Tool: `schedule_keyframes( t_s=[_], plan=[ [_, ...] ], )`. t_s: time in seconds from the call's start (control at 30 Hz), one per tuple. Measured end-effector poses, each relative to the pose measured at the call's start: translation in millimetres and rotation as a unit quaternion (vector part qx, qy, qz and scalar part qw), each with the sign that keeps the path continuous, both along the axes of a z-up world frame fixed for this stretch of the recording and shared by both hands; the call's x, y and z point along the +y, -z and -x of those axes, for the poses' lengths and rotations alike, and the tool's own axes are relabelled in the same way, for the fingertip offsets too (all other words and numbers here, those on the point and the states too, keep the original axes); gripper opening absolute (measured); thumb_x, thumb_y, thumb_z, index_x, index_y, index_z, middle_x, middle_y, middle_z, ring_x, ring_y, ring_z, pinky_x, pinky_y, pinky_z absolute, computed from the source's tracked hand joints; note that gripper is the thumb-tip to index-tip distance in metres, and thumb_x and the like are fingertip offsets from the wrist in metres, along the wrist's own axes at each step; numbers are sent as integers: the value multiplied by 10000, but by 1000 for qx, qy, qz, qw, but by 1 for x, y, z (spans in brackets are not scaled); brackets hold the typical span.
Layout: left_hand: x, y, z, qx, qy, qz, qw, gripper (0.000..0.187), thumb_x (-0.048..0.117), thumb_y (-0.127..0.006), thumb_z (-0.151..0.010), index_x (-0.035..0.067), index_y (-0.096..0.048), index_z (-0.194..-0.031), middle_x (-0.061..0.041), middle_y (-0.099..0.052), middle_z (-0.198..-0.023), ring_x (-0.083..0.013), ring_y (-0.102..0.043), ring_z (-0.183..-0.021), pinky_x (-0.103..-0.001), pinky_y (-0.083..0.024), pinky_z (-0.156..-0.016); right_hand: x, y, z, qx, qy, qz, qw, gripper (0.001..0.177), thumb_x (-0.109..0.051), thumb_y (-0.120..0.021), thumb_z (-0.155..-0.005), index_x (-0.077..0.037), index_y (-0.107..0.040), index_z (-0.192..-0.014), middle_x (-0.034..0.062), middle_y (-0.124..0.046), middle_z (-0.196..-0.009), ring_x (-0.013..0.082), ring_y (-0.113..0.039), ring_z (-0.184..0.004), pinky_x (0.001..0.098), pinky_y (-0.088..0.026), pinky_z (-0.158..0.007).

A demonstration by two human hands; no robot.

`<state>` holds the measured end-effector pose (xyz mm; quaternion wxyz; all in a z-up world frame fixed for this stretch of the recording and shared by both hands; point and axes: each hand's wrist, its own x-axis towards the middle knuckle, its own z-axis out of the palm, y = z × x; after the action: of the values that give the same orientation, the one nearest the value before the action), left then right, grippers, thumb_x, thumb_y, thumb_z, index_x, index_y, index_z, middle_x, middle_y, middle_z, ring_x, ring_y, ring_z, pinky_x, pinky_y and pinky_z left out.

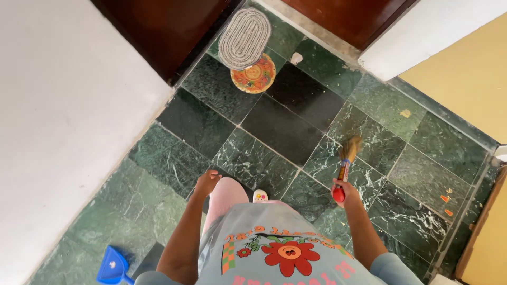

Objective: The person sweeps the floor and stairs with a broom, moving shoes and a shoe rack to clean underneath them. They then use a dustpan to collect the debris and pick up a rug by hand.

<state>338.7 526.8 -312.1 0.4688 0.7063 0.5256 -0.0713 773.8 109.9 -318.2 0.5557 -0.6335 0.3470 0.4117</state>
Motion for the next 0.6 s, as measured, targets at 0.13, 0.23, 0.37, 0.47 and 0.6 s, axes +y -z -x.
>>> schedule_keyframes(
  t_s=[0.13,0.23,0.37,0.47,0.6],
  plan=[
    [43,25,-26,-23,32,-3,999,466,394,-689,-896,70,-677,-1231,-147,-753,-1180,-316,-708,-1133,-409,-542,-959,20,45,-46,91,134,-117,980,274,-63,-748,-876,-74,-503,-998,41,-579,-711,154,-604,-604,260,-560,-516],
    [85,70,-27,35,83,-17,996,453,448,-656,-920,108,-687,-1217,-128,-742,-1193,-325,-682,-1158,-430,-536,-964,65,67,-77,50,115,-110,986,246,-76,-720,-856,-75,-525,-1006,40,-563,-698,168,-591,-577,292,-530,-494],
    [155,98,-40,190,103,63,974,523,523,-706,-851,111,-731,-1172,-128,-770,-1165,-311,-711,-1158,-428,-554,-986,149,108,-119,106,158,-114,975,246,-53,-694,-867,-43,-513,-1032,48,-578,-703,158,-598,-588,281,-534,-526],
    [221,105,-80,240,117,91,959,519,527,-698,-862,129,-728,-1195,-131,-742,-1212,-327,-679,-1195,-441,-540,-1006,226,140,-158,108,173,-83,976,238,-19,-682,-862,-19,-518,-1034,75,-588,-703,177,-604,-598,290,-541,-542],
    [310,124,-171,200,77,80,973,531,516,-652,-902,140,-645,-1278,-113,-716,-1262,-322,-666,-1204,-464,-530,-997,362,114,-193,31,49,37,998,194,21,-738,-797,-5,-572,-894,114,-607,-718,239,-615,-569,362,-518,-497]
  ],
)
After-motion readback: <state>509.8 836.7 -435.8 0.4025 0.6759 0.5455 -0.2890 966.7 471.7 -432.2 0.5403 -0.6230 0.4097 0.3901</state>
